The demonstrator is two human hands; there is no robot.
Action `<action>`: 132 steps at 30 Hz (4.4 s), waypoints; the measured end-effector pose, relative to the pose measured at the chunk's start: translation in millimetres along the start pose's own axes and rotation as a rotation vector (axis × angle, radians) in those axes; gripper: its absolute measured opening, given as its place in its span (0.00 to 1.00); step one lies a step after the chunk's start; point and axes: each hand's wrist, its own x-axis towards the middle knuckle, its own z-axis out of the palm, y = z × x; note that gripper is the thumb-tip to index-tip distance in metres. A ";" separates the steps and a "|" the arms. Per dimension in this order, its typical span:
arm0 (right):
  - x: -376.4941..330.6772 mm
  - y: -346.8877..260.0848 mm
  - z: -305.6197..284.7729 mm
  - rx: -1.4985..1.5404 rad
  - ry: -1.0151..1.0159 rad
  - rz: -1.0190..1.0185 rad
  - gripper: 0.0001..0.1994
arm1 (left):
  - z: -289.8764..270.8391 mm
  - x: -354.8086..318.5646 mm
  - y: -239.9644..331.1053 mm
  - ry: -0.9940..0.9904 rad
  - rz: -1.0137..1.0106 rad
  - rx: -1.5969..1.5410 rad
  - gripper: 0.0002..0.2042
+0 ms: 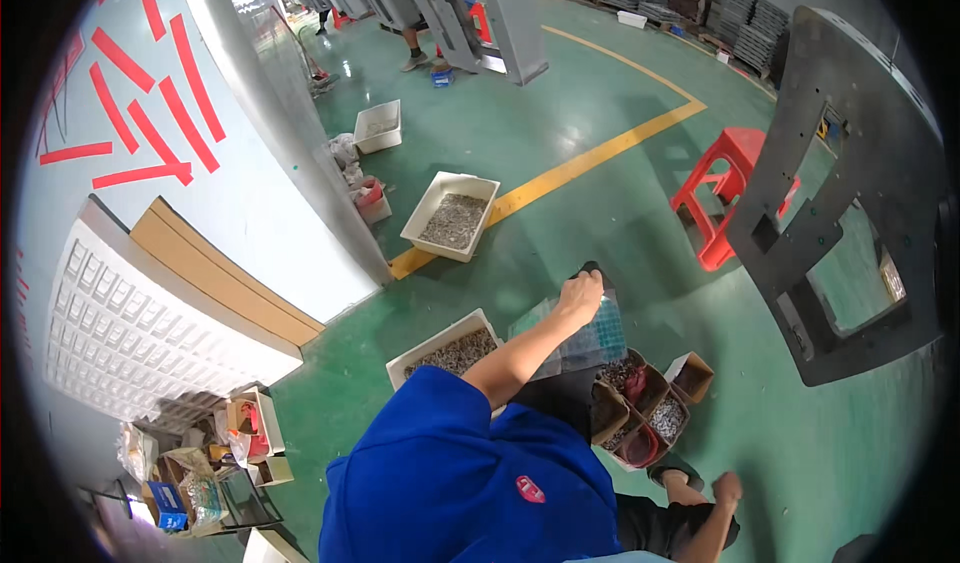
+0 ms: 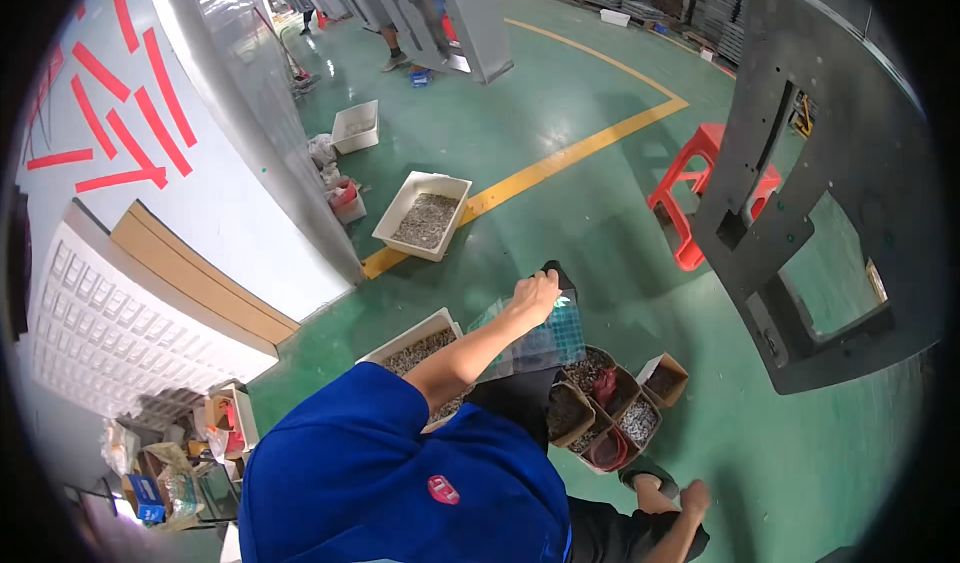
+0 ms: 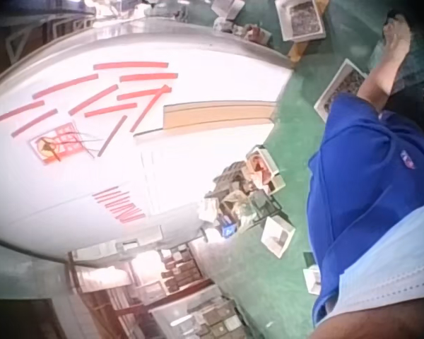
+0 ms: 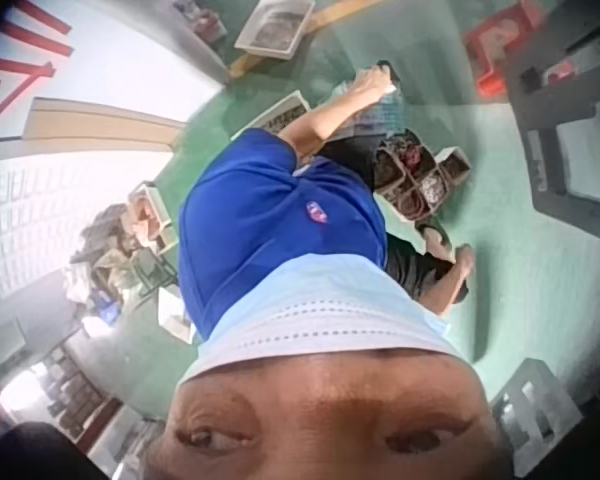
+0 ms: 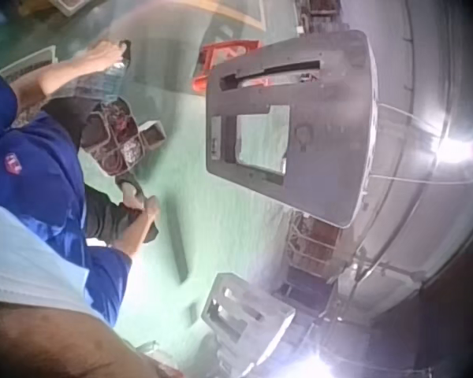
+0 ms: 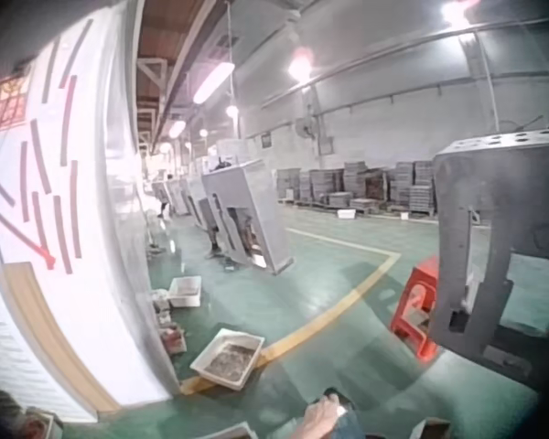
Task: Applying green adhesive dot stickers to specific holes or points on a large metal enclosure frame.
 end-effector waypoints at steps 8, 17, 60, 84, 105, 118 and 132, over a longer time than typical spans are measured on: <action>-16.9 81.2 -11.8 0.165 -0.100 0.147 0.19 | -20.6 5.1 -11.3 -0.554 0.393 -0.064 0.10; -36.0 82.6 -14.7 0.180 -0.276 0.211 0.25 | -56.3 -44.9 24.7 -0.876 0.506 0.151 0.10; -68.4 44.7 -38.1 0.269 -0.017 0.430 0.29 | 21.9 -6.6 28.6 0.078 0.480 0.046 0.11; -41.2 64.9 -4.2 0.177 -0.053 0.373 0.31 | 20.5 -4.4 61.4 0.108 0.605 -0.064 0.11; -61.9 57.4 -22.6 0.234 0.092 0.380 0.30 | 27.0 -11.7 57.6 0.059 0.471 -0.175 0.10; -70.3 39.0 -38.6 0.317 0.094 0.457 0.30 | -1.6 125.5 -39.1 0.092 -0.157 -1.043 0.07; -68.3 45.6 -34.3 0.319 0.032 0.485 0.32 | -119.9 251.0 -73.9 0.358 0.004 -1.117 0.35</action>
